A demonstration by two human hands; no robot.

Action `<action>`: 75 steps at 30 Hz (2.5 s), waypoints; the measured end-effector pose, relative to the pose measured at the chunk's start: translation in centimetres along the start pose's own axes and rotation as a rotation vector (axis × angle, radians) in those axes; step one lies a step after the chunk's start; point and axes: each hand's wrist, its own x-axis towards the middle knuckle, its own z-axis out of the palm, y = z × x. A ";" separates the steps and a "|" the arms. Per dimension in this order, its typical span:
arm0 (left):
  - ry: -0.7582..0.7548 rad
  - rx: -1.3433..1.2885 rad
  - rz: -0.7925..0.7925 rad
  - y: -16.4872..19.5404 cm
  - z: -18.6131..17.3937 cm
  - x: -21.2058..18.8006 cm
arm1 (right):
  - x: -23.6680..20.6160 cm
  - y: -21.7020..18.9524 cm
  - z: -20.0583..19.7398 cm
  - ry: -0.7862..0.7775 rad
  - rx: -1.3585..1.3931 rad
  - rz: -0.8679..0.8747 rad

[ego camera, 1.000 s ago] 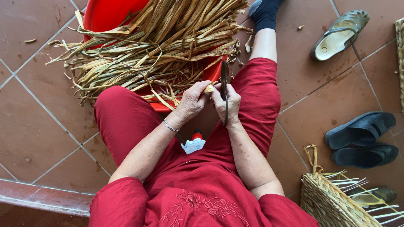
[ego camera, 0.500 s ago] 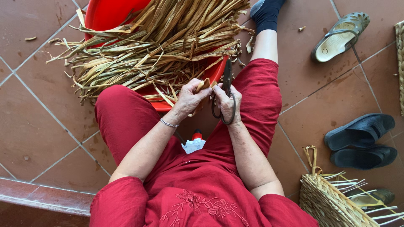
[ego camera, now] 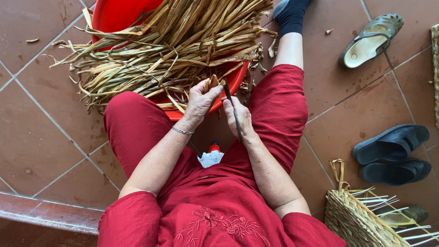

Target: The person sits on a tiled floor with a red basin of dried palm-like leaves and trims them with scissors. They cut off stem ends and damaged sections one stalk at a time, pull apart and sort the cut pieces, and place the trimmed leaves back into the basin while discarding scraps onto the floor.

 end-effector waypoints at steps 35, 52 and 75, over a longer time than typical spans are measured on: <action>-0.019 0.137 0.090 2.9 0.5 2.8 | 2.6 3.2 -3.0 0.288 1.069 0.390; 0.064 0.784 0.310 2.1 5.5 7.5 | 2.8 -0.6 -3.5 0.194 0.822 0.482; -0.098 0.082 -0.018 2.8 3.4 1.1 | 0.1 -1.5 -1.6 0.031 -0.094 0.114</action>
